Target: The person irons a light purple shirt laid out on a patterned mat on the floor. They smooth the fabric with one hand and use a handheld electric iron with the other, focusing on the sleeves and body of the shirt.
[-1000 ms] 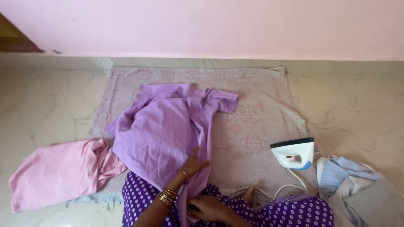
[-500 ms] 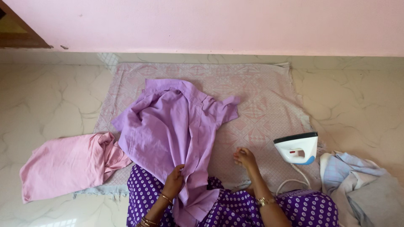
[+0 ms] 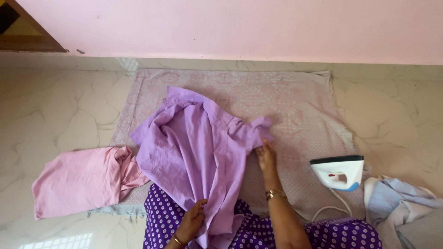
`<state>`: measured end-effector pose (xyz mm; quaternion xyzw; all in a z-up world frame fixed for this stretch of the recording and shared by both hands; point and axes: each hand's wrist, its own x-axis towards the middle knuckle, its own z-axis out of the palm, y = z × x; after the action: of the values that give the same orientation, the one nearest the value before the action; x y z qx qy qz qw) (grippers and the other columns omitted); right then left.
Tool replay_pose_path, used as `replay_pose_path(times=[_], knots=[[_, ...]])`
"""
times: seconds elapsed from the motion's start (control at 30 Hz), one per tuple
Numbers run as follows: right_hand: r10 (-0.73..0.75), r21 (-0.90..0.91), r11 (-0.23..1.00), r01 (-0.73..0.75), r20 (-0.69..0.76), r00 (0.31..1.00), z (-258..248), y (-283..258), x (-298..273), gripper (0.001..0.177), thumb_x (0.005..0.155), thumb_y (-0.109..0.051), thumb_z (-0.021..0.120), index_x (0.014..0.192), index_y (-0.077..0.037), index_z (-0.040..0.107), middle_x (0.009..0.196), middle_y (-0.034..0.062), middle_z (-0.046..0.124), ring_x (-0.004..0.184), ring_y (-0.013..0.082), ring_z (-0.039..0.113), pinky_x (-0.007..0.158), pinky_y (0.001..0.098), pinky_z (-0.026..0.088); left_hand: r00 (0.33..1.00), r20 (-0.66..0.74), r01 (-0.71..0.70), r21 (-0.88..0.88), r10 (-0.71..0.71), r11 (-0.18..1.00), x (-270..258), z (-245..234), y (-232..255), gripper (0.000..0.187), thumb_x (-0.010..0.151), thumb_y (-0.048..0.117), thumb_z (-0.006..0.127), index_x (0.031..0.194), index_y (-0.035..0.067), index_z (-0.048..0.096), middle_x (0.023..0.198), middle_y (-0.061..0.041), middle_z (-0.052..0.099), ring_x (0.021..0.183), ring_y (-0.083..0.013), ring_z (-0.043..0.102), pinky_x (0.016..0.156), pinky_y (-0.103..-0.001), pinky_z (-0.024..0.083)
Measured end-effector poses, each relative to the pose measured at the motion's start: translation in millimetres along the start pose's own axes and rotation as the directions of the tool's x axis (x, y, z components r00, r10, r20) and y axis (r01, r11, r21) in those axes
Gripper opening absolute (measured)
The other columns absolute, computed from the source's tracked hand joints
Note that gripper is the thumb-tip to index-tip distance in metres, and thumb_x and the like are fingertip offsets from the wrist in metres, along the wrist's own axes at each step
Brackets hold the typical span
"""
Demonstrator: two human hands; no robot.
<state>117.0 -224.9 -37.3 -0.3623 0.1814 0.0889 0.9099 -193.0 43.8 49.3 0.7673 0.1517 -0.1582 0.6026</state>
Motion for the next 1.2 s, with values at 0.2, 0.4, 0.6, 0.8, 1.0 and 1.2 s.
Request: replay_pose_path(times=[0.2,0.4,0.6,0.8,1.0,1.2], knots=[[-0.015,0.060,0.998,0.029,-0.234,0.972,-87,-11,-54,0.044,0.097,-0.021,0.066,0.138,-0.007,0.060,0.129,0.0050,0.065,0.118,0.0247,0.061,0.106,0.0456,0.048,0.989,0.138,-0.107,0.413,0.054,0.904,-26,10,49,0.045,0.092,0.015,0.052,0.136,0.012,0.059,0.099,-0.013,0.077,0.084,-0.0235,0.077,0.079,-0.035,0.061],[-0.043,0.070,0.996,0.063,-0.252,0.967,-99,-5,-60,0.039,0.095,-0.020,0.070,0.131,-0.007,0.063,0.122,0.0017,0.067,0.113,0.0201,0.064,0.105,0.0429,0.051,0.967,0.104,0.035,0.850,-0.233,0.525,-20,32,147,0.045,0.102,0.046,0.044,0.110,0.009,0.070,0.108,-0.014,0.069,0.094,-0.0290,0.071,0.085,-0.044,0.058],[-0.077,-0.015,0.997,0.076,-0.285,0.955,-99,-8,-63,0.039,0.095,-0.014,0.068,0.134,-0.012,0.061,0.109,0.0017,0.062,0.096,0.0182,0.061,0.092,0.0405,0.057,0.977,-0.112,-0.055,0.688,0.181,0.724,72,61,162,0.039,0.095,0.041,0.057,0.122,0.013,0.065,0.129,-0.013,0.063,0.103,-0.0335,0.068,0.086,-0.048,0.058],[-0.134,-0.221,0.974,0.055,-0.359,0.924,-108,-20,-64,0.035,0.098,-0.013,0.064,0.130,-0.001,0.063,0.121,0.0034,0.067,0.095,0.0155,0.068,0.088,0.0307,0.061,0.958,-0.158,0.021,0.871,0.241,0.491,174,94,83,0.068,0.079,0.036,0.072,0.143,0.018,0.055,0.146,-0.020,0.049,0.117,-0.0436,0.059,0.088,-0.058,0.053],[-0.190,-0.237,0.966,0.104,-0.374,0.908,-118,-18,-67,0.033,0.099,-0.013,0.069,0.127,0.003,0.067,0.113,0.0078,0.069,0.091,0.0168,0.066,0.080,0.0277,0.058,0.768,-0.583,-0.119,0.279,0.266,0.953,214,54,-10,0.022,0.091,0.013,0.068,0.113,0.012,0.072,0.102,-0.009,0.076,0.088,-0.0233,0.074,0.081,-0.032,0.058],[-0.268,-0.283,0.945,0.166,-0.371,0.889,-119,-17,-66,0.033,0.089,0.001,0.071,0.122,0.002,0.068,0.101,0.0073,0.066,0.083,0.0176,0.064,0.071,0.0300,0.058,0.796,-0.602,-0.215,-0.184,0.063,0.959,205,43,-33,0.032,0.090,0.009,0.073,0.121,0.003,0.064,0.105,-0.009,0.068,0.092,-0.0181,0.064,0.082,-0.029,0.055]])
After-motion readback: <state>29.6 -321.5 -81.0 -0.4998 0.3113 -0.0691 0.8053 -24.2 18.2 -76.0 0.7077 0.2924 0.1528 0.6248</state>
